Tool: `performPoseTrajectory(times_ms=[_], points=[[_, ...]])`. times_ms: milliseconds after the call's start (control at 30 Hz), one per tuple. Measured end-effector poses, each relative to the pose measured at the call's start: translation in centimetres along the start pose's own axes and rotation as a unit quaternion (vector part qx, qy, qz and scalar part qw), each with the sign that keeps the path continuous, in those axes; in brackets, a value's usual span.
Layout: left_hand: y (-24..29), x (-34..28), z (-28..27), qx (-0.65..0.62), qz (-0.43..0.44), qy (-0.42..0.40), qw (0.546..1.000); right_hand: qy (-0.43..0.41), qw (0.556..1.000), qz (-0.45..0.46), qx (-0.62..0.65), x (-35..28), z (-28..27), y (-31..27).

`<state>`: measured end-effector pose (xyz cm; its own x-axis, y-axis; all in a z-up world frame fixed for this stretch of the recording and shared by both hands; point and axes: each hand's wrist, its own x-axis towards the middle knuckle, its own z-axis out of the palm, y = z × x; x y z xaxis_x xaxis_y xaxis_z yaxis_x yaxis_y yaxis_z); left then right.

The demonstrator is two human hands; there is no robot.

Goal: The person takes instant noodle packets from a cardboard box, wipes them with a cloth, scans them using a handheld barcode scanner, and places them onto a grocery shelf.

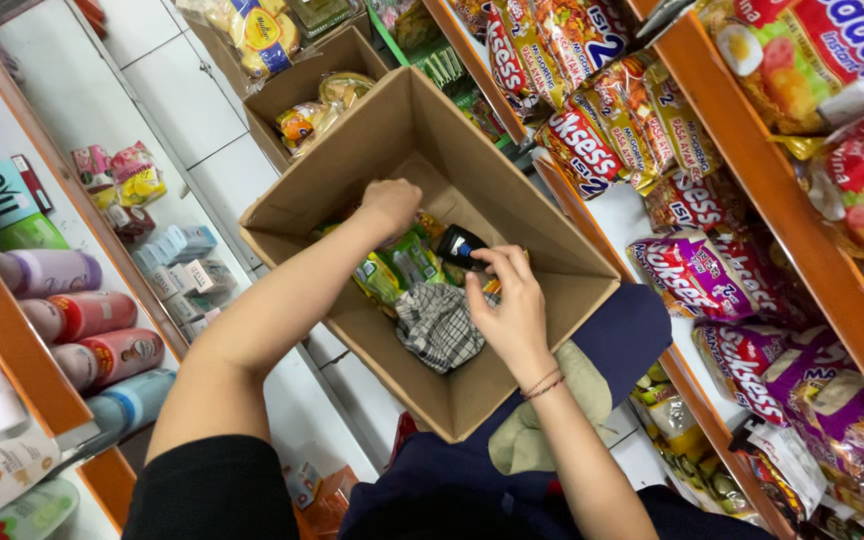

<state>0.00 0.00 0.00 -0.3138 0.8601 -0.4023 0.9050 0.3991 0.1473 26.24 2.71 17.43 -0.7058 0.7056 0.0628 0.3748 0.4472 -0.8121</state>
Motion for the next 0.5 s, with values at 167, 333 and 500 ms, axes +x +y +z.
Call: performPoseTrajectory(times_ms=[167,333,500], points=[[1.5,-1.5,-4.2,0.001,0.056,-0.061,0.997,-0.002,0.999,-0.023,-0.026,0.2,0.1,-0.5],[3.1,-4.5,-7.1,-0.056,0.101,0.016,0.993,0.015,0.997,-0.061,-0.039,0.5,0.1,-0.3],[4.9,-9.3,-12.6,-0.166,0.150,-0.005,0.975,0.012,0.982,-0.138,-0.130,0.6,0.2,0.2]])
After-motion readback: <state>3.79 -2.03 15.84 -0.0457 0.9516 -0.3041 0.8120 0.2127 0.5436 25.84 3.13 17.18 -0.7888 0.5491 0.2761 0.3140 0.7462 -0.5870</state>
